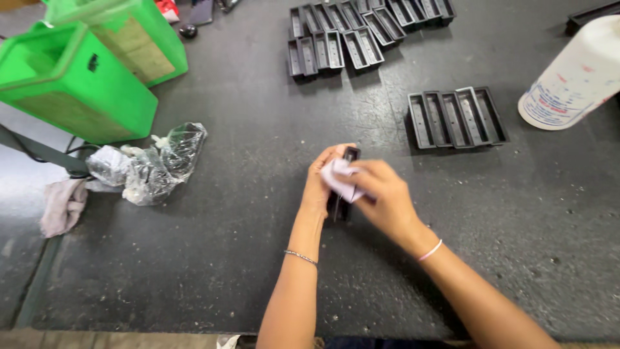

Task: The person wipes multiple small black metal trays with a cloth, occasionally applying liquid from a white bottle. They handle each tray one at a time, wiping the interior and exterior surfaces, then place the cleaned trays in a neat row on the table.

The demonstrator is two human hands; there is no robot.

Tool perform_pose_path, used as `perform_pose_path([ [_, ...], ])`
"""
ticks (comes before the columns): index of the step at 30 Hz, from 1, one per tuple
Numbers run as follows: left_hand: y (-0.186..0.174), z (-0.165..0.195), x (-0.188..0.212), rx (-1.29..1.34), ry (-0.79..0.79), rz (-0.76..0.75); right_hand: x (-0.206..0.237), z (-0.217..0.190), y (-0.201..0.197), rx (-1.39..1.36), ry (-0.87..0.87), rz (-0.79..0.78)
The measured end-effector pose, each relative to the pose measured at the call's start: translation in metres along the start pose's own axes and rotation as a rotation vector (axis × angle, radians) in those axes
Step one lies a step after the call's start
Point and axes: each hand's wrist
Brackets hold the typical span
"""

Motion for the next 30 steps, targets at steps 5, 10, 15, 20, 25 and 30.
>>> perform_pose_path([
  [5, -0.007, -0.008, 0.000, 0.028, -0.064, 0.052, -0.005, -0.008, -0.005, 0.003, -0.011, -0.040],
  [10, -0.008, -0.058, -0.016, -0.092, 0.002, 0.055, 0.005, 0.022, -0.007, 0.085, 0.161, 0.060],
  [15, -0.021, -0.058, -0.030, 0.094, 0.098, -0.013, 0.010, 0.054, 0.025, 0.029, 0.018, -0.014],
  [20, -0.041, -0.021, -0.033, 0.107, 0.210, 0.139, -0.005, 0.108, 0.097, -0.185, -0.517, -0.350],
  [25, -0.043, 0.009, -0.034, 0.069, 0.325, 0.506, 0.019, 0.097, 0.103, -0.151, -0.444, -0.426],
  [30, -0.050, 0.010, -0.030, -0.210, 0.335, 0.571, 0.007, 0.038, 0.021, -0.243, -0.045, -0.442],
])
Point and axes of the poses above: each hand's wrist, its own x-axis away from the middle knuckle, its own y-axis out of the palm, z = x × y, and after that the axes turned 11 degrees about x, right-handed
